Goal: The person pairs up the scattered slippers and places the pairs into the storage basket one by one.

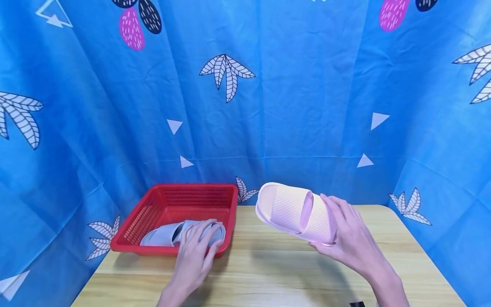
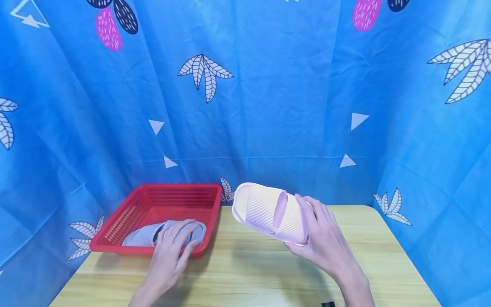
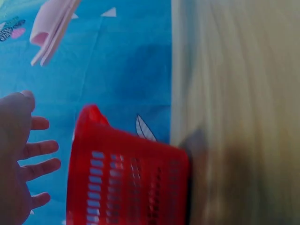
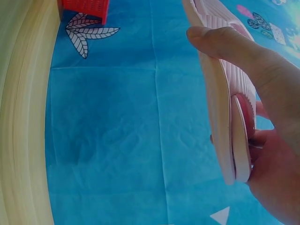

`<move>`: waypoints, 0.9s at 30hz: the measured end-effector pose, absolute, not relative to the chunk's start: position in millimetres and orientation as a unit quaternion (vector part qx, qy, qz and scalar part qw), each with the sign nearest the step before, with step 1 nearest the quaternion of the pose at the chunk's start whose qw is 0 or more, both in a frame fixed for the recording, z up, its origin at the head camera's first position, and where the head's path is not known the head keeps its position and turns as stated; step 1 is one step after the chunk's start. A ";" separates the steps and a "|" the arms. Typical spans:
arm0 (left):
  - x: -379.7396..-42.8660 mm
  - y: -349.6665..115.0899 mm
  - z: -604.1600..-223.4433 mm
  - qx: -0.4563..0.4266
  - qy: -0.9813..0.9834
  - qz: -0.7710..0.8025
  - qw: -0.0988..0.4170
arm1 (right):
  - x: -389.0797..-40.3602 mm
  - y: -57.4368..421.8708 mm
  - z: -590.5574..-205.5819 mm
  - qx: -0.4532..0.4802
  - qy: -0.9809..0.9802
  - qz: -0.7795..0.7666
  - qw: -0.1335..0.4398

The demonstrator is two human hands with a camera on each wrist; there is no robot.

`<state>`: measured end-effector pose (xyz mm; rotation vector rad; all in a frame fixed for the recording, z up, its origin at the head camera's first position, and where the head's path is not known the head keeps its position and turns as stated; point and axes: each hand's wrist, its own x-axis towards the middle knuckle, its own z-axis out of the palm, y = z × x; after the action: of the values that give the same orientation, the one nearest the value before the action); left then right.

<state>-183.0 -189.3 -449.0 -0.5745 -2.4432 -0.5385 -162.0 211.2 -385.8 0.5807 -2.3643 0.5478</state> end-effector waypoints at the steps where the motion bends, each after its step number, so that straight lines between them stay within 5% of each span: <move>1: -182.8 -194.1 -451.1 -0.217 -0.909 -0.200 0.296 | -162.2 211.5 -385.9 0.220 -0.898 0.209 0.317; 8: -182.9 -226.1 -461.1 -0.210 -0.892 -0.194 0.349 | -162.7 215.3 -387.1 0.215 -0.898 0.210 0.322; 17: -177.3 -259.8 -470.4 -0.145 -0.920 -0.168 0.324 | -162.5 218.4 -386.2 0.206 -0.900 0.211 0.320; 27: -175.3 -286.7 -480.9 -0.163 -0.908 -0.162 0.350 | -162.9 218.9 -386.7 0.204 -0.900 0.213 0.321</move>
<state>-175.3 -286.7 -480.9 -0.4211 -2.3519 -0.4192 -162.9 218.9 -386.7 0.5363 -2.3641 0.5592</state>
